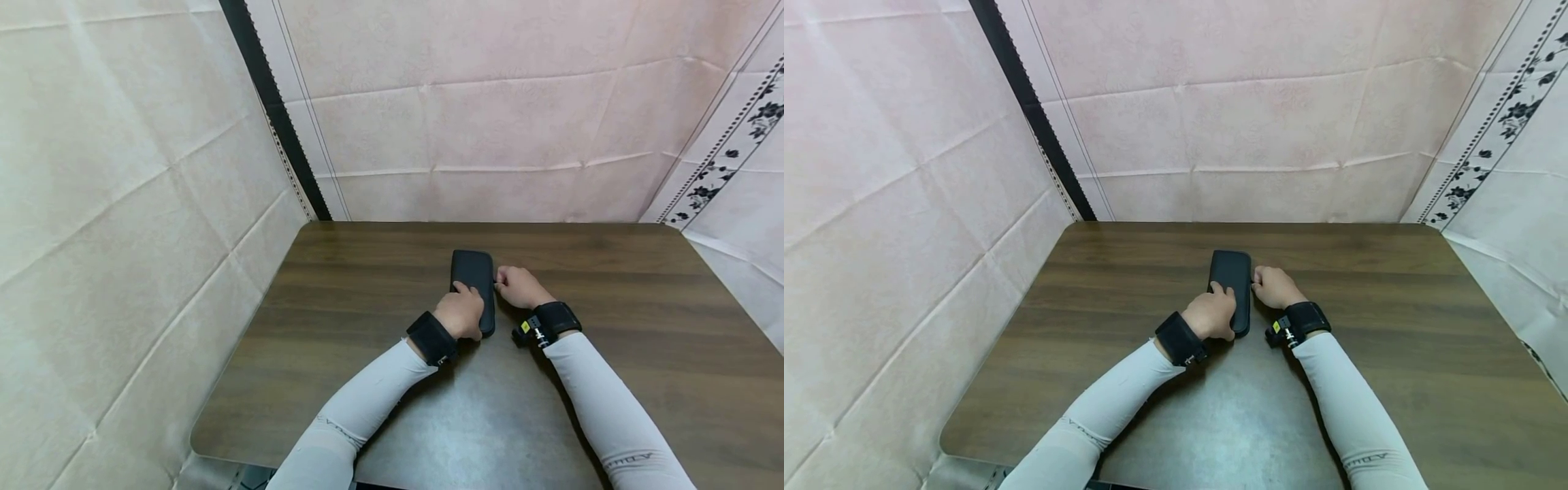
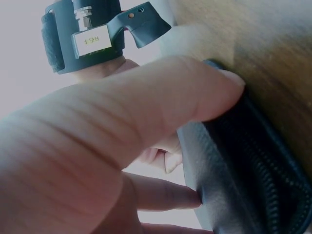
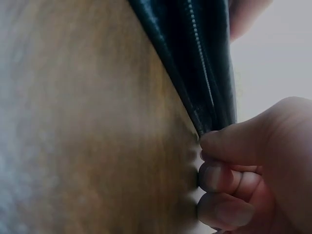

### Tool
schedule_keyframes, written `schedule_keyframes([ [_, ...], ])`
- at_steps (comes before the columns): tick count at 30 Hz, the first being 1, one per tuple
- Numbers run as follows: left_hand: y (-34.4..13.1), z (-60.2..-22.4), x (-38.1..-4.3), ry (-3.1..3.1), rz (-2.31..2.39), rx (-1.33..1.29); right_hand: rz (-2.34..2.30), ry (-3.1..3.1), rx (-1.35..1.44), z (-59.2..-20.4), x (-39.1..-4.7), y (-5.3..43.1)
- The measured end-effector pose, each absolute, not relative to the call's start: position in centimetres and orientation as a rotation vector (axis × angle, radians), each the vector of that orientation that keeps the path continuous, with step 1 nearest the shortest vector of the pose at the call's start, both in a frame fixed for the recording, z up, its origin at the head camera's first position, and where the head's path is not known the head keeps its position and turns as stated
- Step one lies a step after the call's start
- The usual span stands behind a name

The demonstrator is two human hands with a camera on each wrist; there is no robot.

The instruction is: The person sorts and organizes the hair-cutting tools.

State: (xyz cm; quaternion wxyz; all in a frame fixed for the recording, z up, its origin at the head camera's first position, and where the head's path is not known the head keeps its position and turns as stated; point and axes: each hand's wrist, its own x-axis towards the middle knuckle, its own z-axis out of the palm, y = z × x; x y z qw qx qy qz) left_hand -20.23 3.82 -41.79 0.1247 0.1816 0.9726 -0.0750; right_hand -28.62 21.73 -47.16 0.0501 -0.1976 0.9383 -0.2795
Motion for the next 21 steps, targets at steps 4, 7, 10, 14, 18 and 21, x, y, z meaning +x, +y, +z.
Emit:
schedule_keyframes([
  [4, 3.81, -41.67, -20.2, 2.835, -0.218, 0.533, -0.84, 2.857, -0.609, -47.05, -28.36, 21.79],
  [7, 3.8, -41.62, -20.16, 2.835, -0.222, 0.537, -0.836, 2.864, -0.617, -46.98, -28.2, 21.84],
  [10, 3.8, -41.57, -20.13, 2.837, -0.225, 0.543, -0.837, 2.868, -0.624, -46.9, -28.03, 21.83],
  [14, 3.81, -41.62, -20.14, 2.84, -0.217, 0.538, -0.845, 2.866, -0.628, -46.89, -27.85, 21.82],
  [18, 3.82, -41.63, -20.14, 2.837, -0.209, 0.533, -0.852, 2.866, -0.639, -46.97, -27.71, 21.83],
  [21, 3.83, -41.58, -20.09, 2.827, -0.205, 0.529, -0.855, 2.865, -0.644, -47.08, -27.59, 21.88],
])
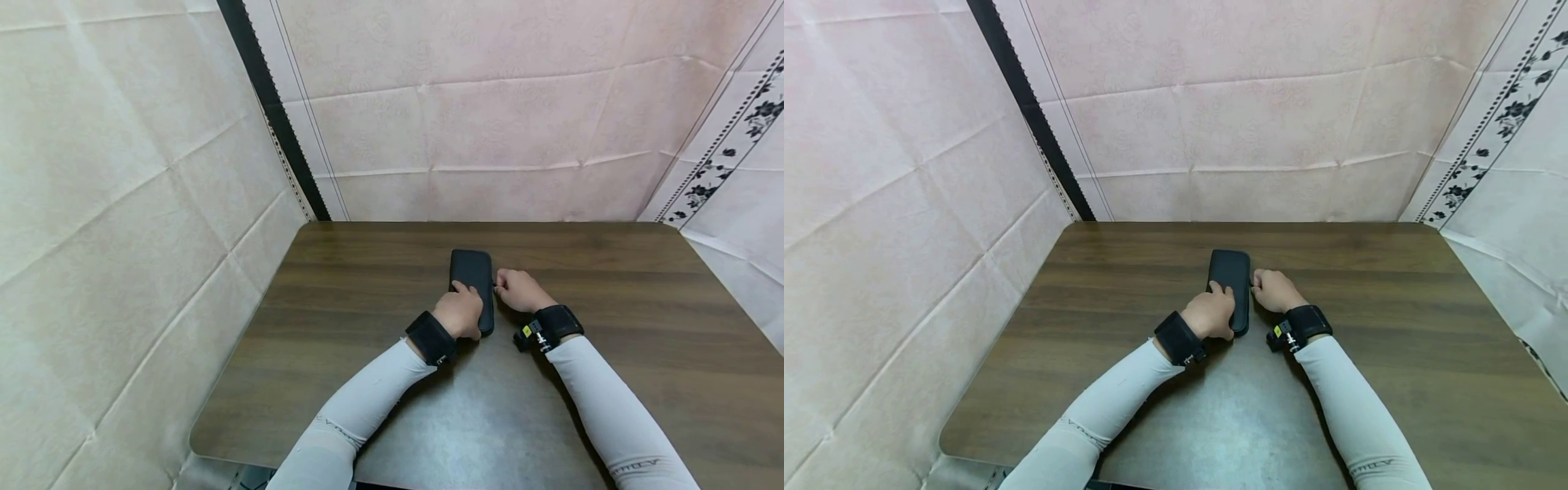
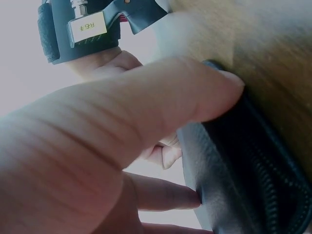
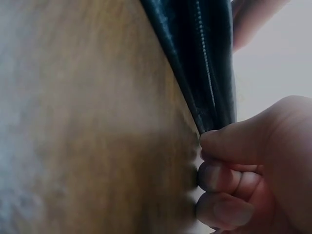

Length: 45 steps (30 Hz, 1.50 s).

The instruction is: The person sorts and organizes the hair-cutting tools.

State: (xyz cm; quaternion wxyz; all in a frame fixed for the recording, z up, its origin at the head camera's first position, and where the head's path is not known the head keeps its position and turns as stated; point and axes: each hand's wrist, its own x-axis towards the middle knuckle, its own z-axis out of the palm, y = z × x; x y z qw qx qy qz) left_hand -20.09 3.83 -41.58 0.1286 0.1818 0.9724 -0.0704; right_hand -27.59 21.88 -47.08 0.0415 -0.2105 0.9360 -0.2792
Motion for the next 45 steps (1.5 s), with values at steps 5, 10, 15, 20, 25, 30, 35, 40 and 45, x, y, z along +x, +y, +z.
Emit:
schedule_keyframes([
  [5, 3.8, -41.5, -20.0, 2.818, -0.209, 0.524, -0.853, 2.858, -0.644, -47.2, -27.4, 22.0],
  [10, 3.9, -41.4, -19.9, 2.825, -0.223, 0.524, -0.852, 2.857, -0.643, -47.2, -27.3, 21.9],
  [15, 4.0, -41.4, -19.9, 2.82, -0.228, 0.514, -0.849, 2.851, -0.639, -47.2, -27.2, 22.0],
  [20, 3.9, -41.4, -20.0, 2.826, -0.233, 0.519, -0.849, 2.845, -0.645, -47.2, -27.1, 22.0],
  [25, 3.9, -41.5, -19.9, 2.83, -0.236, 0.516, -0.841, 2.825, -0.631, -47.0, -26.9, 22.1],
  [30, 3.9, -41.4, -19.9, 2.833, -0.23, 0.52, -0.836, 2.818, -0.649, -46.8, -26.7, 22.1],
  [35, 3.8, -41.4, -19.9, 2.831, -0.225, 0.532, -0.832, 2.822, -0.689, -46.9, -26.5, 22.2],
  [40, 3.8, -41.5, -20.0, 2.835, -0.222, 0.541, -0.832, 2.829, -0.735, -46.8, -26.3, 22.3],
  [45, 3.8, -41.7, -20.1, 2.835, -0.221, 0.541, -0.825, 2.831, -0.761, -46.9, -26.0, 22.4],
])
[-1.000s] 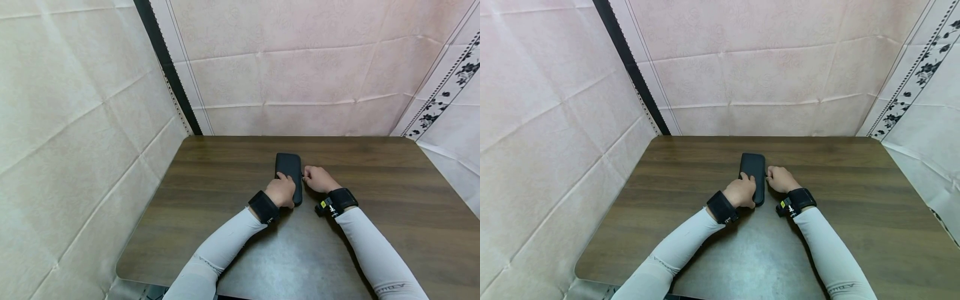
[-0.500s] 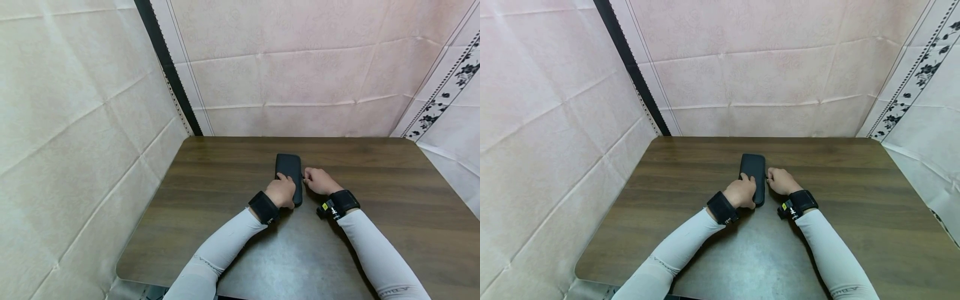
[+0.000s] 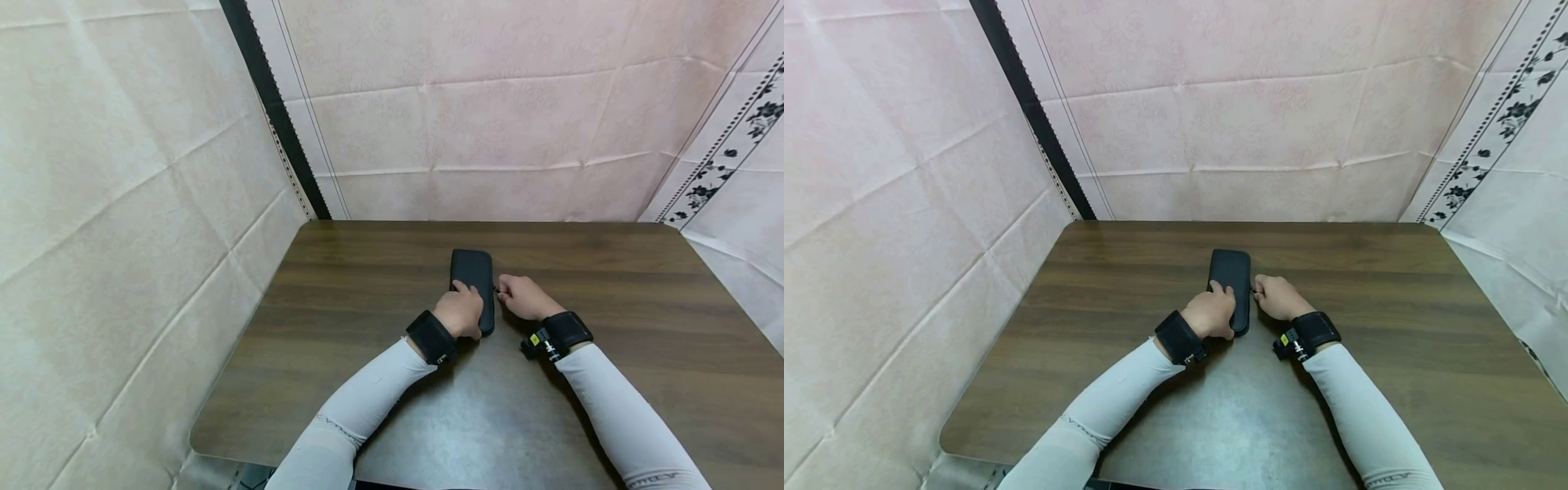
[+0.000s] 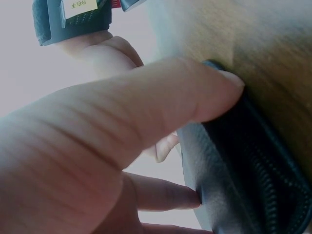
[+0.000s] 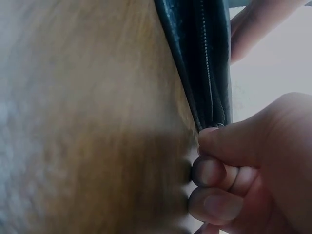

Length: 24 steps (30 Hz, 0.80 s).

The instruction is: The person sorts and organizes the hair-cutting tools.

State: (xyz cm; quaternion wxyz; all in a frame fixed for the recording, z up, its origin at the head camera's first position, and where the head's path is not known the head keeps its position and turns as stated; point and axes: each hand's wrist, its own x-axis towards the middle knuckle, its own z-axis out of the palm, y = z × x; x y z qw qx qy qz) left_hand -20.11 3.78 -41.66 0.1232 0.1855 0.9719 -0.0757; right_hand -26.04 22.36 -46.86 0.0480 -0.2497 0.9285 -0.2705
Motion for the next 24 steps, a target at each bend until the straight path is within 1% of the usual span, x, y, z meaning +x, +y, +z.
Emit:
schedule_keyframes([
  [24, 3.8, -41.8, -20.3, 2.833, -0.257, 0.566, -0.81, 2.832, -0.809, -46.8, -24.8, 22.5],
])
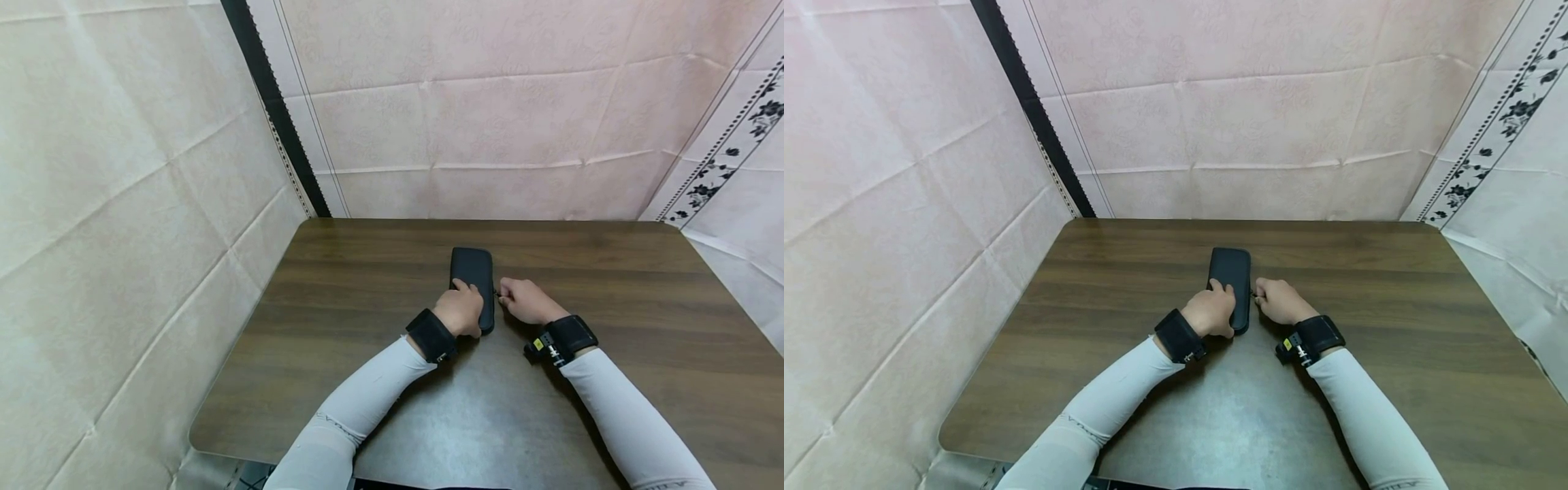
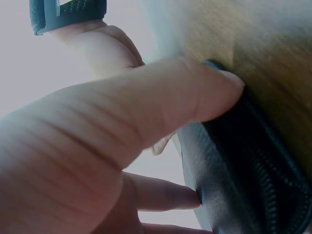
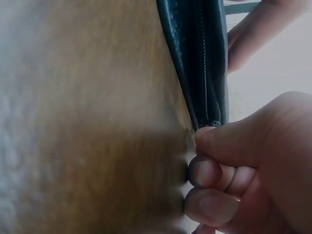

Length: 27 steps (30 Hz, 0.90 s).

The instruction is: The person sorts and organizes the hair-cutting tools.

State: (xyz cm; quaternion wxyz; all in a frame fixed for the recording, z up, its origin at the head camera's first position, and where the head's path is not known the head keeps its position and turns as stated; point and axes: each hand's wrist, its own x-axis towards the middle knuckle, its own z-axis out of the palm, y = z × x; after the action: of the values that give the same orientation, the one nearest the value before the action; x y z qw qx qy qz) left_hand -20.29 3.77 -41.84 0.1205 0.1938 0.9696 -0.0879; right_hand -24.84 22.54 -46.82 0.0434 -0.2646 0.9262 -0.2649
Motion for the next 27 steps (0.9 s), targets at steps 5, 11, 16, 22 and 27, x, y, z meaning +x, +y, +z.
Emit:
schedule_keyframes([
  [5, 3.8, -41.8, -20.2, 2.831, -0.251, 0.558, -0.821, 2.823, -0.817, -46.9, -24.5, 22.6],
  [11, 3.8, -41.8, -20.2, 2.835, -0.256, 0.556, -0.809, 2.81, -0.815, -47.1, -24.2, 22.7],
  [16, 3.8, -41.8, -20.3, 2.834, -0.252, 0.558, -0.807, 2.799, -0.832, -47.1, -24.0, 22.8],
  [22, 3.7, -41.8, -20.3, 2.837, -0.249, 0.573, -0.814, 2.8, -0.856, -47.0, -23.6, 22.8],
  [27, 3.7, -41.7, -20.2, 2.828, -0.251, 0.577, -0.823, 2.805, -0.877, -46.9, -23.0, 22.8],
])
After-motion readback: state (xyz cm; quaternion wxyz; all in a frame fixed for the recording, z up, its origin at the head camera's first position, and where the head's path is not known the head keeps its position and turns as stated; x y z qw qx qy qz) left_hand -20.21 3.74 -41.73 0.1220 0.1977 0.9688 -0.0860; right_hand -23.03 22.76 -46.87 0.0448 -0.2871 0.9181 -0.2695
